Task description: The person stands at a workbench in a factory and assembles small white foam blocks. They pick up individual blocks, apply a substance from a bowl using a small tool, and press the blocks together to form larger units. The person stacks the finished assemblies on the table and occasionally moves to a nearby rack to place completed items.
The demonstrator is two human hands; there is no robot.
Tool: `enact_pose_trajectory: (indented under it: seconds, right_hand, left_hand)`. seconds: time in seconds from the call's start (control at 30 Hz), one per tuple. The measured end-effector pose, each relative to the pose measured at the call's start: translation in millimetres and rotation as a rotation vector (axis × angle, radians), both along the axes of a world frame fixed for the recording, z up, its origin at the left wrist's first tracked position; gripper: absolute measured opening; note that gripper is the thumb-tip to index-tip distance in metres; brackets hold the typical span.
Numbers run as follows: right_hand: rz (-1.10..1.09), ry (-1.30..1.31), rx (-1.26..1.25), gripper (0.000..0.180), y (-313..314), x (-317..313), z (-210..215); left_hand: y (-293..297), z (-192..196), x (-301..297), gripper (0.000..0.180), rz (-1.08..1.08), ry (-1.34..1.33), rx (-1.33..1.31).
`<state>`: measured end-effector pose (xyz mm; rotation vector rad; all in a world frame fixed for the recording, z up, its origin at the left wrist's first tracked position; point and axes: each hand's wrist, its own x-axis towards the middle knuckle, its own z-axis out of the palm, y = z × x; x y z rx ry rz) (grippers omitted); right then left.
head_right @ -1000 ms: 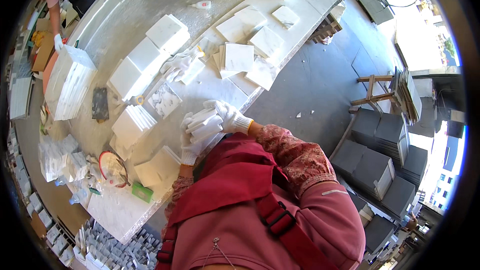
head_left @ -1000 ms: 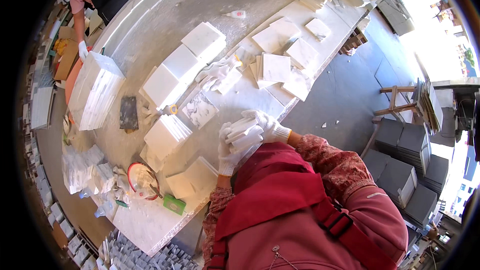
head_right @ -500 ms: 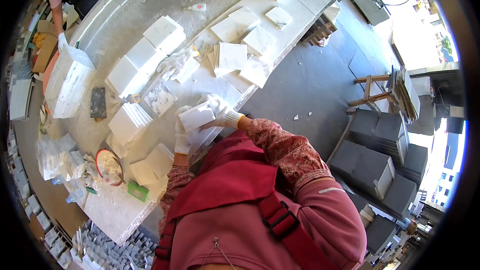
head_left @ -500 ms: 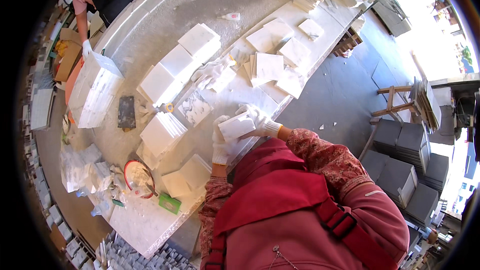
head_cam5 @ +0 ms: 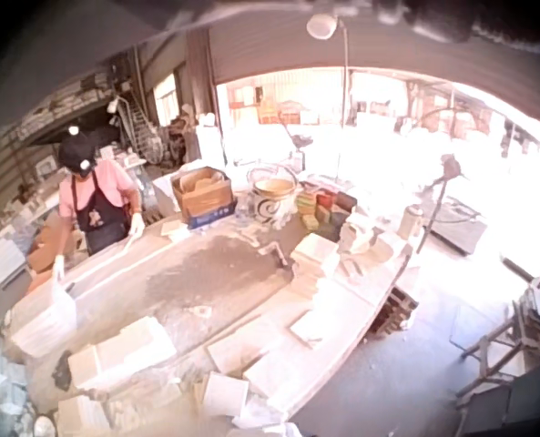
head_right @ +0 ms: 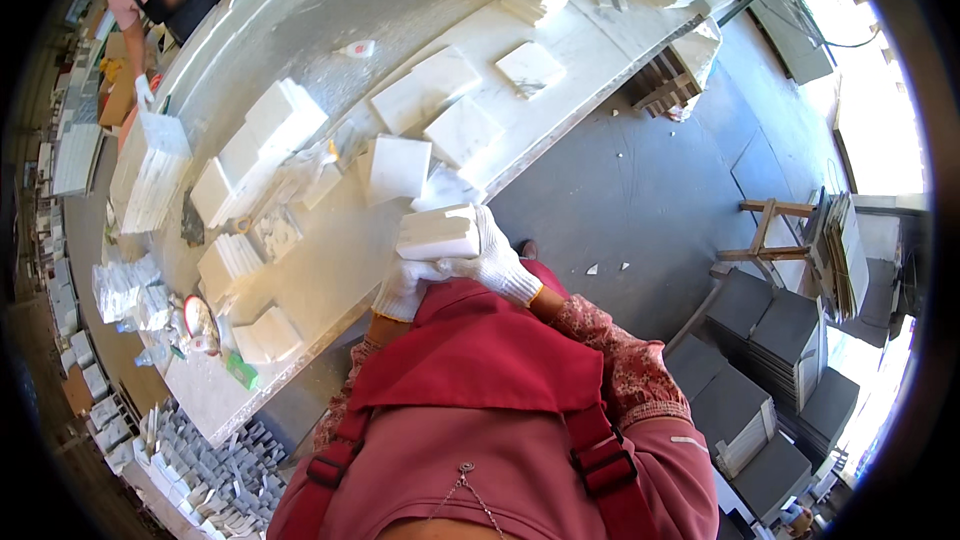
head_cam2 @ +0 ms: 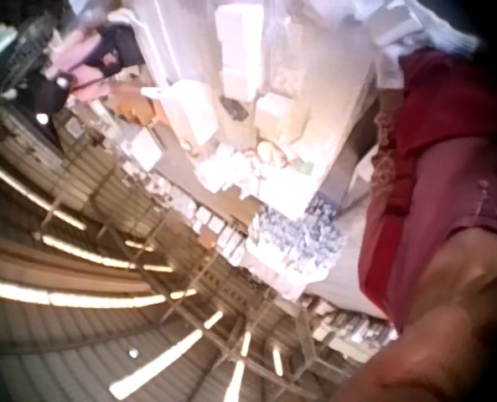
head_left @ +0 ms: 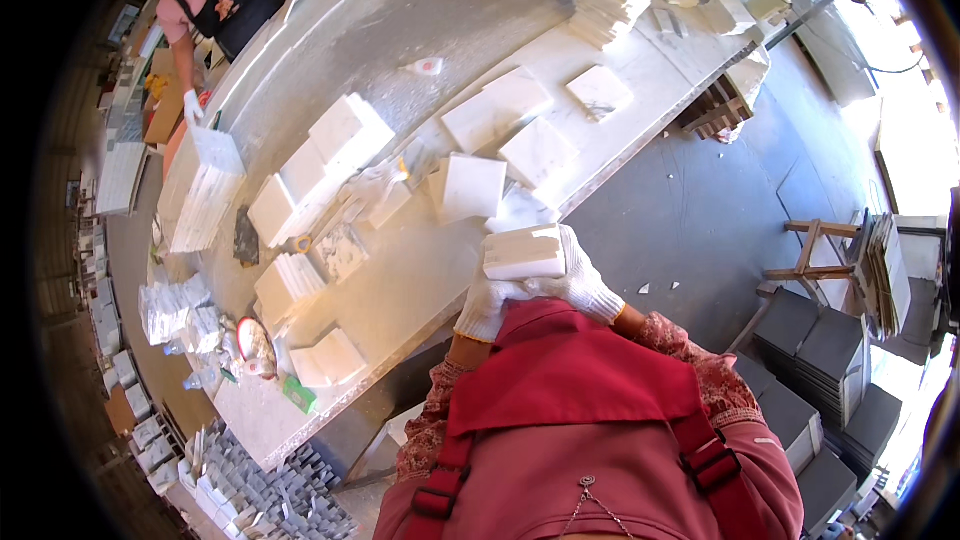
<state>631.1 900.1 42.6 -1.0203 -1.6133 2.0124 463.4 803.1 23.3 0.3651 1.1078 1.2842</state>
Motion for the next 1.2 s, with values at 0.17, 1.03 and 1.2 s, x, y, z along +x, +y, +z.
enact_pose_trajectory:
  seconds: [0.17,1.03,1.2]
  right_hand:
    - [-0.274,0.064,-0.087,0.083,68,77,17]
    - [-0.446,-0.1,-0.177,0.054,554,195,67]
    - [-0.292,-0.217,-0.077,0.056,693,201,48]
  left_hand:
    - [100,-55,77,0.064,-0.12,0.462,0.186]
    - [502,2,139,0.053,-0.092,-0.404,-0.122]
    - [470,-9,112,0.06,0.105,-0.457,-0.099]
